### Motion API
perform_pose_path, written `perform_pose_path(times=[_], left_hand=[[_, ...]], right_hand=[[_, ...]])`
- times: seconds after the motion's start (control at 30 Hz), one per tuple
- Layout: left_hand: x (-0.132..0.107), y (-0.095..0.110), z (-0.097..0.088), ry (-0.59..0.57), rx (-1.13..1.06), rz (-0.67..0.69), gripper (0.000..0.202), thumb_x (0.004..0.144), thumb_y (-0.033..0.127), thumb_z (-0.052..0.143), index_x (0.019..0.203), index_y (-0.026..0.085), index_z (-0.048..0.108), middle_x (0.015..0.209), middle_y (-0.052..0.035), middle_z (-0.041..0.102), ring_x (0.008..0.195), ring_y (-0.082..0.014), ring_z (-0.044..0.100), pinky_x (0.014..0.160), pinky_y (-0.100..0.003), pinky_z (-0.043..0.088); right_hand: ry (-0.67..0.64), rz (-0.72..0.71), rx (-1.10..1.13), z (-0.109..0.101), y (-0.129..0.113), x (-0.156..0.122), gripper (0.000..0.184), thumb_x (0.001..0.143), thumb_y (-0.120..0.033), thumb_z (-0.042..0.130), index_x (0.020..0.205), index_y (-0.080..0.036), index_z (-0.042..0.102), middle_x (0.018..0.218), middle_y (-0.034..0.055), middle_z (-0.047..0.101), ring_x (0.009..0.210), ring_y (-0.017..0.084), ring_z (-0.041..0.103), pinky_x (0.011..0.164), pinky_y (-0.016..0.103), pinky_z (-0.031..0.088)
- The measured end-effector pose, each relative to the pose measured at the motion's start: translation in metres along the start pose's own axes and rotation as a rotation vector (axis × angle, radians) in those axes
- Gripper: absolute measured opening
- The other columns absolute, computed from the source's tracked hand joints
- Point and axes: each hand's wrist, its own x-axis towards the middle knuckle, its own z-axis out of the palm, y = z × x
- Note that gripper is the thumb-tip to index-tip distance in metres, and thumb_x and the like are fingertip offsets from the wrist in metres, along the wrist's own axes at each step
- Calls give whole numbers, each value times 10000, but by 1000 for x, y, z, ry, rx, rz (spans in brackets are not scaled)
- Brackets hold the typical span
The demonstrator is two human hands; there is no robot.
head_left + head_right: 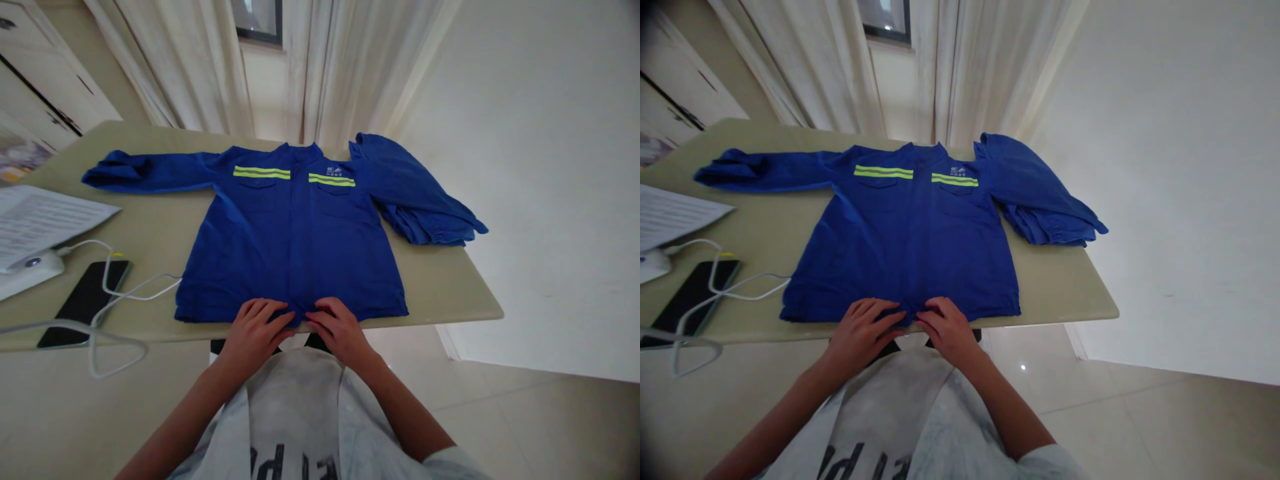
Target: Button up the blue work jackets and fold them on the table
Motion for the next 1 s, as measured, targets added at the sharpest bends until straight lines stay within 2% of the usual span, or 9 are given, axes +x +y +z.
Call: perform_pose_path(times=[0.13, 0.27, 0.43, 0.53, 0.63, 0.73, 0.83, 1.0], left_hand=[[11, 0, -5, 7, 59, 71, 172, 1007, 300, 669, 1163, 254, 726, 1151, -61, 730, 1038, -248, 630, 876, -404, 445], [21, 1, -3, 23, 127, 183, 117, 1046, 229, 582, 1055, 197, 695, 1024, -54, 721, 919, -233, 605, 793, -382, 424], [25, 1, 7, 26, -7, 178, 125, 1049, 153, 546, 1062, 166, 670, 957, -48, 688, 857, -209, 584, 783, -356, 458], [22, -2, 10, -27, -156, 143, 88, 1035, 180, 594, 1069, 178, 675, 1001, -47, 685, 906, -195, 607, 814, -333, 498], [20, -2, 9, -54, -197, 133, 162, 1036, 169, 585, 1171, 190, 672, 1085, -52, 699, 963, -190, 628, 868, -331, 524], [21, 6, 9, 17, -164, 82, 195, 1044, 184, 560, 1206, 179, 668, 1111, -69, 712, 977, -204, 636, 892, -359, 531], [26, 14, 13, 114, -147, 35, 143, 1045, 252, 584, 1113, 178, 686, 1033, -65, 726, 903, -206, 634, 832, -362, 524], [35, 19, 14, 216, -92, 120, 161, 1047, 208, 553, 994, 200, 705, 914, -43, 726, 811, -190, 609, 756, -355, 483]], right_hand=[[73, -9, -12, 0, -1, 5, 178, 1052, -264, 605, 1122, -202, 756, 1168, 110, 694, 1076, 216, 684, 951, 360, 606], [126, -13, -32, 4, -4, 8, 177, 1069, -256, 570, 1092, -195, 734, 1121, 106, 709, 1038, 208, 697, 925, 355, 614], [171, -18, 27, 4, -6, 8, 157, 1071, -239, 566, 1090, -195, 715, 1098, 102, 711, 1030, 198, 700, 914, 342, 613], [158, -18, 43, 2, -6, 8, 151, 1067, -243, 576, 1101, -202, 717, 1111, 101, 713, 1043, 201, 700, 922, 348, 610], [151, -8, 63, 2, -6, 8, 154, 1066, -250, 577, 1109, -212, 719, 1110, 99, 709, 1043, 201, 698, 918, 347, 609], [163, 20, 127, 1, -7, 8, 141, 1056, -242, 594, 1100, -215, 725, 1096, 94, 704, 1033, 195, 692, 924, 342, 602], [175, 66, 206, 0, -7, 9, 126, 1038, -236, 625, 1087, -217, 740, 1092, 91, 704, 1030, 193, 688, 936, 342, 591], [202, 199, 326, -3, -8, 8, 82, 943, -292, 774, 999, -234, 786, 1064, 67, 714, 984, 192, 701, 896, 319, 582]])
